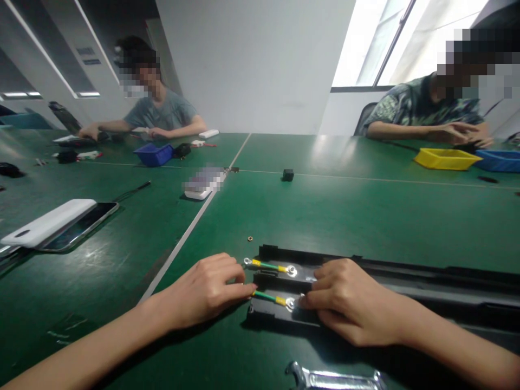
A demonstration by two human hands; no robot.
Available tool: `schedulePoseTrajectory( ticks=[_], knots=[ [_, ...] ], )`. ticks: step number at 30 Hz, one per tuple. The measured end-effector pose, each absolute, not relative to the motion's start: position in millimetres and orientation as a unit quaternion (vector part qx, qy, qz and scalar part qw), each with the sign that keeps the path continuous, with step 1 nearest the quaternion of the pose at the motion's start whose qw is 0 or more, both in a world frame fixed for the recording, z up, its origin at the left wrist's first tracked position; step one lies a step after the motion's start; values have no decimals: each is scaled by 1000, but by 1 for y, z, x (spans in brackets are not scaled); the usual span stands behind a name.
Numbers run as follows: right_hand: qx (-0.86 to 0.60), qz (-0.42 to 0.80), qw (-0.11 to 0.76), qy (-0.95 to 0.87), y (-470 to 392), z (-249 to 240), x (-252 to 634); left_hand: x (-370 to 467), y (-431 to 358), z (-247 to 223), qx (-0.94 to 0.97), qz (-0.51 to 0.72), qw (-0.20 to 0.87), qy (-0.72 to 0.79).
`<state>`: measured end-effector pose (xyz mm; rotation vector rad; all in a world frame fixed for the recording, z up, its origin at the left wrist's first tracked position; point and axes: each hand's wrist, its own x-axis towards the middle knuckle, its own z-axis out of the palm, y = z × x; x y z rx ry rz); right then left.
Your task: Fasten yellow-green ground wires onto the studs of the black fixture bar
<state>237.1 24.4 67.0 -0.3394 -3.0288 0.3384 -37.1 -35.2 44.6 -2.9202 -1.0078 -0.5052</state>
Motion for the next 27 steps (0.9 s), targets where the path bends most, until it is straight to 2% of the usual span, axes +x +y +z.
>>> schedulePoseTrajectory(
  ticks=[13, 27],
  knots=[
    [-95, 118, 49, -987, 27, 63, 238, -39, -37, 52, -943, -84, 9, -321],
    [-96, 106, 32, -989, 28, 61, 239, -38, -34, 50, -949, -80, 4, -303]
  ],
)
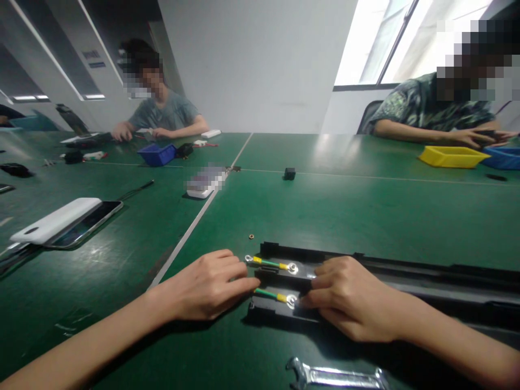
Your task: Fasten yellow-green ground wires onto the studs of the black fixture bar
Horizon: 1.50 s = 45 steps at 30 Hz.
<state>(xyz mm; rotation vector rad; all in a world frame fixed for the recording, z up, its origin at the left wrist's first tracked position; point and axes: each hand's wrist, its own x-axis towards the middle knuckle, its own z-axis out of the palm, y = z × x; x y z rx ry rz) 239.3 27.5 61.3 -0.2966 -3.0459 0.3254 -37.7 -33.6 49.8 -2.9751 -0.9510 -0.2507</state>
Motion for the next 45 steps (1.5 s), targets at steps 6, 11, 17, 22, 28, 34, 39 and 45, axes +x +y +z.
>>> schedulePoseTrajectory(
  ticks=[6, 11, 17, 22, 28, 34, 39, 45],
  knots=[
    [-94, 104, 38, -989, 27, 62, 239, -39, -33, 52, -954, -64, 0, -291],
    [-98, 111, 34, -988, 27, 61, 239, -38, -35, 50, -959, -58, -5, -279],
    [-96, 109, 38, -989, 27, 59, 240, -39, -36, 48, -957, -69, -23, -281],
    [-98, 104, 53, -988, 27, 59, 240, -38, -36, 46, -953, -88, -38, -287],
    [-106, 101, 50, -988, 28, 58, 239, -36, -39, 46, -951, -97, -57, -289],
    [-101, 98, 32, -990, 26, 60, 239, -36, -38, 46, -951, -102, -49, -289],
    [-106, 93, 19, -990, 26, 60, 239, -35, -37, 48, -955, -100, -42, -278],
    [-98, 78, 24, -992, 27, 59, 238, -38, -34, 45, -954, -118, -30, -274]
  ],
)
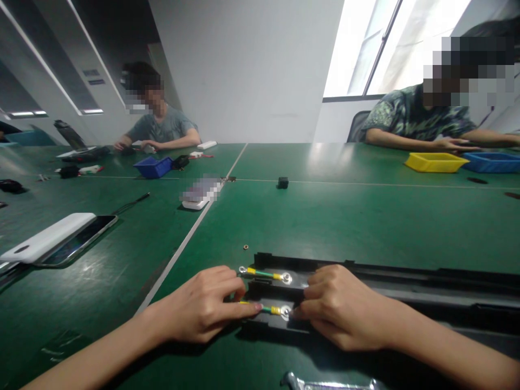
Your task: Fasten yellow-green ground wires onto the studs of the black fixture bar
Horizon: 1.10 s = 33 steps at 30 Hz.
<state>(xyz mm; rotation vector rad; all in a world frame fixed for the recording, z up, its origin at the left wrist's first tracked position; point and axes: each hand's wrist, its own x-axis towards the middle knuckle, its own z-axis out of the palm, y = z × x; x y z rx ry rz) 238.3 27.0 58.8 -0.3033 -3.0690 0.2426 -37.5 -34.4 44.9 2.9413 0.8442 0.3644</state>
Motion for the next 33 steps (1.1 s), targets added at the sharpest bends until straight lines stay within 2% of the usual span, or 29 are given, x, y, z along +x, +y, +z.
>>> schedulePoseTrajectory(
  ticks=[13, 20, 33],
  knots=[
    [-96, 62, 26, -993, 25, 57, 239, -40, -30, 42, 931, 236, 20, 276],
    [-93, 62, 28, -993, 26, 60, 238, -52, -16, 31, 812, 371, 91, 441],
    [-86, 60, 43, -994, 27, 57, 238, -43, -9, 19, 776, 355, 89, 514]
  ],
)
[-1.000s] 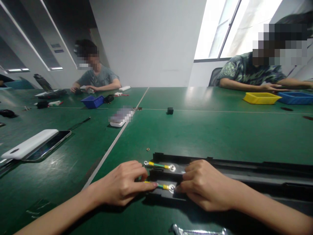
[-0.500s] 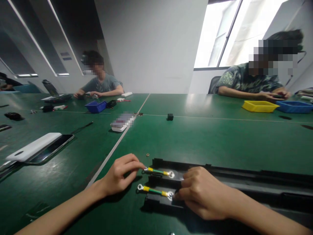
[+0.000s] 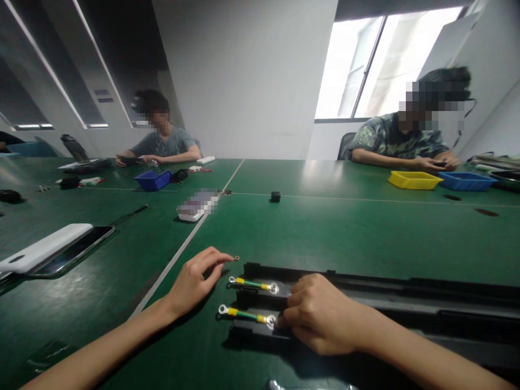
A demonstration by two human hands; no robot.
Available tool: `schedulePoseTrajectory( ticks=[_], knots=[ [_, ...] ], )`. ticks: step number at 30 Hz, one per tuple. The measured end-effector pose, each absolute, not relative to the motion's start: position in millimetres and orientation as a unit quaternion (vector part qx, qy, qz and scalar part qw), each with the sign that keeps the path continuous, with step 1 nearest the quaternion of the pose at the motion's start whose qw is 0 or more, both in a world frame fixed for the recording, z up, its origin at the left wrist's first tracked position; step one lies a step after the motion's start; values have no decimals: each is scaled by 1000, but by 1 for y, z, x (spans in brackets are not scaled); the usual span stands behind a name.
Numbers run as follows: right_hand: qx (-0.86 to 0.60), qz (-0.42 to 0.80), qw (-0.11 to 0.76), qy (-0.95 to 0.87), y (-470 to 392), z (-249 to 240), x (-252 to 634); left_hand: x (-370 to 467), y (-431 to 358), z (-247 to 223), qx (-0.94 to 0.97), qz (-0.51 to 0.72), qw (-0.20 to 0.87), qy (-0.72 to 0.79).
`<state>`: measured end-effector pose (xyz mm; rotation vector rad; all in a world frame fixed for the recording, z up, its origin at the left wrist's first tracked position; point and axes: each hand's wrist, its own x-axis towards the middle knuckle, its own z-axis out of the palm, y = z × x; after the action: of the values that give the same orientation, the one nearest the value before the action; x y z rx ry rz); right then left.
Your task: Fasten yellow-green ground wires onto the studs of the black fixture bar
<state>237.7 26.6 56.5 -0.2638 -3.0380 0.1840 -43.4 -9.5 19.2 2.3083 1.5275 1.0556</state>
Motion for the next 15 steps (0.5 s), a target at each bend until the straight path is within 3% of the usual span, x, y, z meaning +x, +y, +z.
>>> schedulePoseTrajectory(
  ticks=[15],
  knots=[
    [-95, 73, 48, -992, 27, 55, 237, -39, 5, 16, 769, 335, 36, 543]
  ],
)
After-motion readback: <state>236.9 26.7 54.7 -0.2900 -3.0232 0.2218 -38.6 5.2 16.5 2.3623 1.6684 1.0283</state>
